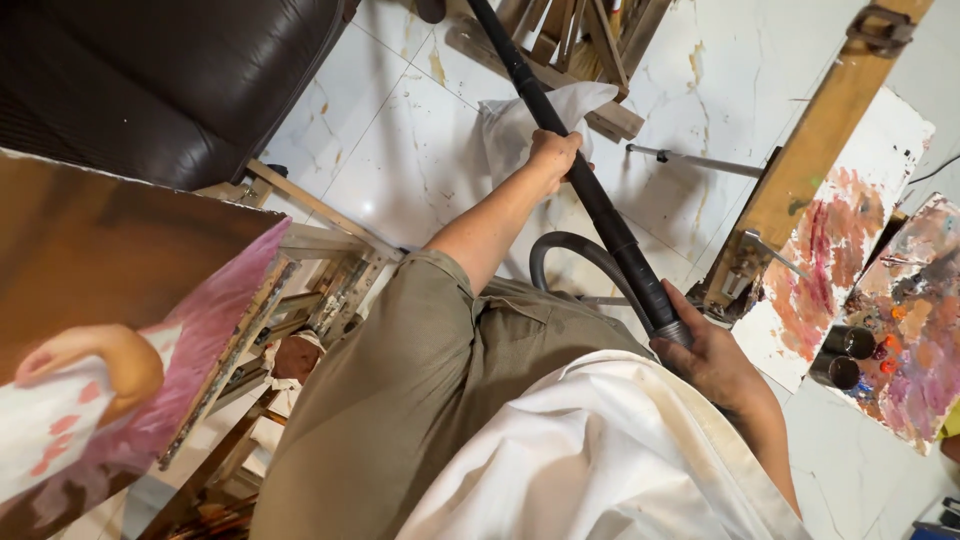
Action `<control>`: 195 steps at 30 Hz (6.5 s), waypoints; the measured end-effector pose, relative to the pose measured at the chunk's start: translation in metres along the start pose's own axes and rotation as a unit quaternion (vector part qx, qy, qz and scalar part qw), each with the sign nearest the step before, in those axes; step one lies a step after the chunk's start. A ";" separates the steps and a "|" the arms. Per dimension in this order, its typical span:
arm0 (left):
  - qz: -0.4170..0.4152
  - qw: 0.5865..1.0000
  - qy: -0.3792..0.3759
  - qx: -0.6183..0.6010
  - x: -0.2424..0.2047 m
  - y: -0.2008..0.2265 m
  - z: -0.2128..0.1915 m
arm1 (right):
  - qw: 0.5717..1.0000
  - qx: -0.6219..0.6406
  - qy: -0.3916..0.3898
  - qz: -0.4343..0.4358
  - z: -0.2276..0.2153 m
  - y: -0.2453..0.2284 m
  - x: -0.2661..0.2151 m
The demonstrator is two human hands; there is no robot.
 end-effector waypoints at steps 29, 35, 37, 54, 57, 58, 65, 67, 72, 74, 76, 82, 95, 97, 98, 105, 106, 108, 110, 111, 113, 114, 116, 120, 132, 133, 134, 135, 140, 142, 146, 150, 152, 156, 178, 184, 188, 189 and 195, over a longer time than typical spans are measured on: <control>0.022 0.997 -0.071 0.000 -0.021 0.005 -0.026 | 0.995 -0.089 -0.022 -0.041 0.027 -0.117 0.107; -0.033 0.992 -0.116 0.036 -0.079 -0.025 0.009 | 0.997 -0.083 -0.008 0.005 0.011 -0.076 0.054; -0.037 0.988 -0.140 0.046 -0.093 -0.031 0.018 | 0.996 -0.082 -0.006 0.030 0.006 -0.069 0.039; -0.036 0.984 -0.171 0.028 -0.124 -0.026 0.016 | 0.996 -0.082 -0.039 0.014 -0.007 -0.071 0.017; -0.011 0.983 -0.183 0.008 -0.102 -0.015 0.004 | 0.995 -0.081 -0.040 -0.036 -0.001 -0.091 0.035; -0.007 0.984 -0.177 0.003 -0.093 -0.010 -0.001 | 0.996 -0.073 -0.046 -0.034 0.000 -0.097 0.042; 0.043 0.994 -0.100 -0.033 -0.030 0.026 -0.041 | 0.995 -0.008 -0.064 -0.072 0.018 -0.149 0.101; 0.051 0.996 -0.070 -0.029 -0.013 0.039 -0.056 | 0.995 -0.036 -0.066 -0.072 0.026 -0.165 0.118; 0.031 0.998 -0.005 -0.059 0.016 0.061 -0.084 | 0.991 -0.033 -0.066 -0.111 0.038 -0.193 0.149; 0.038 0.997 0.002 -0.066 0.020 0.063 -0.088 | 0.991 -0.059 -0.062 -0.107 0.040 -0.199 0.157; 0.044 0.997 0.006 -0.070 0.023 0.062 -0.090 | 0.991 -0.051 -0.064 -0.108 0.038 -0.202 0.164; 0.029 0.999 0.005 -0.013 0.008 0.060 -0.070 | 0.994 -0.044 -0.033 -0.094 0.045 -0.203 0.182; 0.032 0.999 -0.001 0.006 0.038 0.092 -0.062 | 0.995 -0.056 -0.019 -0.086 0.032 -0.219 0.224; 0.038 0.999 -0.007 0.016 0.045 0.095 -0.056 | 0.995 -0.045 -0.018 -0.082 0.027 -0.222 0.228; 0.030 1.000 -0.008 0.007 0.048 0.098 -0.054 | 0.996 -0.038 -0.017 -0.082 0.024 -0.223 0.230; 0.038 0.999 -0.008 0.004 0.068 0.121 -0.049 | 0.995 -0.011 0.002 -0.104 0.012 -0.232 0.255; 0.037 0.999 -0.011 0.006 0.070 0.123 -0.049 | 0.995 -0.014 -0.002 -0.104 0.011 -0.233 0.258; 0.033 0.999 -0.016 0.004 0.076 0.130 -0.048 | 0.995 -0.017 -0.005 -0.103 0.008 -0.235 0.263; 0.030 0.999 -0.022 0.008 0.083 0.135 -0.045 | 0.995 -0.001 -0.007 -0.099 0.004 -0.239 0.268; 0.026 0.999 -0.026 0.010 0.087 0.138 -0.043 | 0.995 0.000 -0.006 -0.099 0.002 -0.243 0.270; 0.027 0.999 -0.030 0.020 0.095 0.144 -0.043 | 0.998 0.008 -0.011 -0.066 -0.002 -0.247 0.273; 0.027 0.999 -0.033 0.029 0.100 0.146 -0.043 | 0.998 0.008 -0.010 -0.066 -0.004 -0.251 0.274; 0.025 0.999 -0.036 0.027 0.108 0.150 -0.044 | 0.998 0.019 -0.012 -0.061 -0.006 -0.256 0.277; 0.025 0.998 -0.042 0.034 0.123 0.152 -0.047 | 0.998 0.021 -0.012 -0.059 -0.004 -0.260 0.283; 0.026 0.998 -0.041 0.034 0.141 0.144 -0.051 | 0.996 0.042 -0.009 -0.078 0.009 -0.249 0.289; 0.023 0.999 -0.034 0.028 0.138 0.135 -0.051 | 0.996 0.040 -0.007 -0.080 0.010 -0.243 0.286; 0.020 0.998 -0.031 0.043 0.136 0.131 -0.048 | 0.996 0.039 -0.002 -0.084 0.008 -0.239 0.284; 0.017 0.998 -0.028 0.058 0.132 0.126 -0.045 | 0.996 0.035 -0.007 -0.086 0.009 -0.234 0.279; 0.008 0.996 -0.039 0.080 0.098 0.093 -0.022 | 0.995 0.067 0.010 -0.069 0.010 -0.206 0.246; 0.006 0.995 -0.055 0.080 0.082 0.078 -0.012 | 0.996 0.067 0.007 -0.050 0.010 -0.191 0.233; 0.010 0.995 -0.070 0.075 0.051 0.052 0.003 | 0.996 0.084 -0.002 -0.011 0.013 -0.156 0.211; 0.028 0.992 -0.057 0.112 0.021 0.027 0.013 | 0.995 0.085 0.000 -0.053 0.019 -0.127 0.188; 0.031 0.991 -0.059 0.118 0.004 0.014 0.018 | 0.997 0.072 0.004 -0.020 0.020 -0.114 0.173; 0.043 0.983 -0.077 0.160 -0.028 -0.006 0.023 | 0.998 0.058 0.008 0.015 0.020 -0.102 0.138; 0.064 0.979 -0.033 0.191 -0.044 0.012 0.003 | 0.996 0.082 -0.006 0.025 0.031 -0.122 0.119; 0.017 0.982 -0.057 0.181 -0.034 -0.003 -0.004 | 0.995 0.094 -0.011 0.019 0.042 -0.117 0.122; 0.091 0.966 -0.039 0.239 -0.040 -0.009 -0.003 | 0.995 0.096 -0.011 0.031 0.045 -0.111 0.112; 0.052 0.974 -0.045 0.217 -0.044 -0.011 -0.003 | 0.995 0.095 -0.012 0.032 0.045 -0.111 0.113; 0.051 0.976 -0.055 0.203 -0.039 0.016 -0.007 | 0.996 0.093 -0.009 0.003 0.042 -0.123 0.126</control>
Point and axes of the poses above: each hand's wrist, its own x-axis towards the middle knuckle, its own z-axis out of the palm, y = z × x, the point moved 4 cm from there along x, towards the middle knuckle, and after that the axes turned 3 degrees about -z, right-handed, at the moved point
